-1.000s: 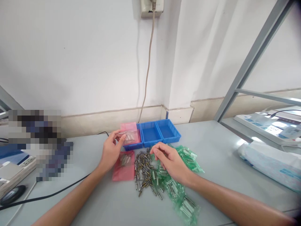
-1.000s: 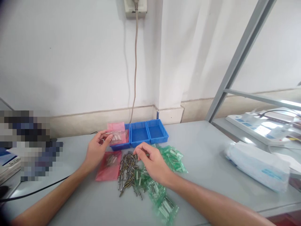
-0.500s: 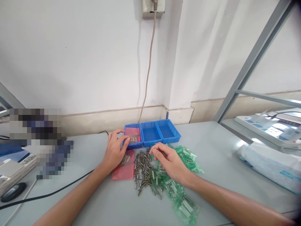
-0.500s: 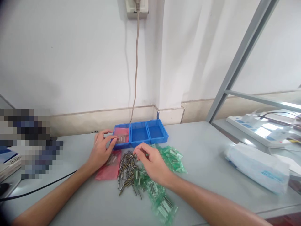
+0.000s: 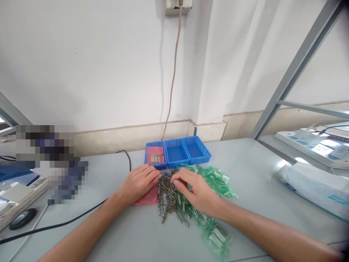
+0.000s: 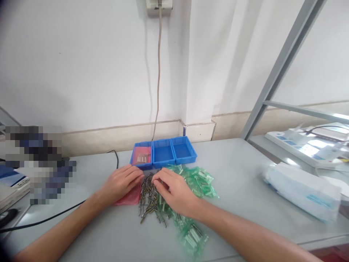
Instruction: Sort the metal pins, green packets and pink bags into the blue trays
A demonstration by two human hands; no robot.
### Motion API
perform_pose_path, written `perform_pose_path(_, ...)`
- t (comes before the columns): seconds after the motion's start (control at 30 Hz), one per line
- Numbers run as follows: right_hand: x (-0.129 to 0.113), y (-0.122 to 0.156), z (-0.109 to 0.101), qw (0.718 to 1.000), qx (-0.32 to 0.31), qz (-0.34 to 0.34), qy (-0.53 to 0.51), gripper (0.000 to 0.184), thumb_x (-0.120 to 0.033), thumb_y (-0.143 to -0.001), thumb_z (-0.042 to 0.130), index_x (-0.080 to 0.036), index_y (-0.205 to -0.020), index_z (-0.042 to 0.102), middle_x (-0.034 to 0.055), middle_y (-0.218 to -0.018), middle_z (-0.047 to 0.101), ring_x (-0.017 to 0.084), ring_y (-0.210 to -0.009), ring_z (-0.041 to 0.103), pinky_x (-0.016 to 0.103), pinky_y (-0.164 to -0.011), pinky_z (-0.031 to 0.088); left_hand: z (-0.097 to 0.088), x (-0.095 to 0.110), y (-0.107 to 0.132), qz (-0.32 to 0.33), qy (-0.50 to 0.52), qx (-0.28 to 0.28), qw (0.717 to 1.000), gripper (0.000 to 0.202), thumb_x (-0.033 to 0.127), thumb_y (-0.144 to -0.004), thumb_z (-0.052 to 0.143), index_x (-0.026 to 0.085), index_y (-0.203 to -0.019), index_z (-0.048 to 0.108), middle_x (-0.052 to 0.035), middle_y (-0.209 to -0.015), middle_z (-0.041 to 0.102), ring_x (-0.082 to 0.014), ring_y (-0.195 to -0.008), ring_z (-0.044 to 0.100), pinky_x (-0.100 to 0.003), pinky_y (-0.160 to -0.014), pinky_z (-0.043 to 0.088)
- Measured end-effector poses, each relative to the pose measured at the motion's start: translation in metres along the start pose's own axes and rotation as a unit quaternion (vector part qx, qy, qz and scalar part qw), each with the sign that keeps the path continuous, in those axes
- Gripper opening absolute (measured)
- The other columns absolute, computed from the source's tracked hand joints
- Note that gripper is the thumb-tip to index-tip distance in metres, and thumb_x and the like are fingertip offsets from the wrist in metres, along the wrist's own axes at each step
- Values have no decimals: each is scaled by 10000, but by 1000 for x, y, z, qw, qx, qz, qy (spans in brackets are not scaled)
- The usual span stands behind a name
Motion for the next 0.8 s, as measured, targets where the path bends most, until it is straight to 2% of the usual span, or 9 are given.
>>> perform_pose_path(0.13, 0, 1, -1, 1000, 4, -3, 1, 187, -243, -1134, 500, -240, -1066, 674, 11, -938, 648, 179, -864, 602, 311, -793, 465, 7, 0, 4, 17, 21, -55, 998, 169, 222, -1133, 534, 195, -1120, 700, -42, -1008, 778, -190, -873, 682, -315, -819, 519)
perform_pose_path(0.33, 1, 1, -1, 1000, 5, -9, 7, 171, -227, -1129, 505, -241, -1071, 666, 10, -946, 648, 178, -869, 602, 311, -798, 469, 8, -1, 3, 10, 43, -83, 996, 214, 182, -1146, 476, 196, -1226, 674, -50, -1081, 785, -202, -900, 673, -319, -808, 524)
perform_pose_path(0.5, 2, 1, -1, 1000, 5, -8, 7, 174, -232, -1132, 499, -242, -1081, 666, 14, -959, 648, 179, -876, 609, 314, -806, 470, 5, 1, -1, 13, 30, -70, 997, 203, 215, -1149, 487, 184, -1188, 683, -44, -972, 762, -197, -846, 657, -328, -799, 533)
perform_pose_path(0.67, 3, 1, -1, 1000, 4, -5, 10, 174, -235, -1132, 499, -247, -1081, 665, 15, -957, 650, 186, -884, 615, 320, -799, 468, 7, 1, 1, 15, 12, -56, 998, 176, 216, -1136, 519, 185, -1171, 688, -53, -975, 757, -198, -871, 678, -340, -836, 547)
perform_pose_path(0.8, 3, 0, 0, 1000, 0, -6, 14, 172, -228, -1132, 498, -253, -1085, 661, 13, -957, 650, 190, -898, 618, 323, -811, 471, 10, -1, 5, -3, 33, -60, 998, 226, 242, -1152, 472, 200, -1203, 688, -57, -989, 759, -192, -896, 711, -316, -824, 566)
Point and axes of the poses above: each hand's wrist, its own y-axis away from the middle knuckle, its own z-axis out of the palm, x = y × z, the point moved 3 cm from there along -y, towards the middle knuckle
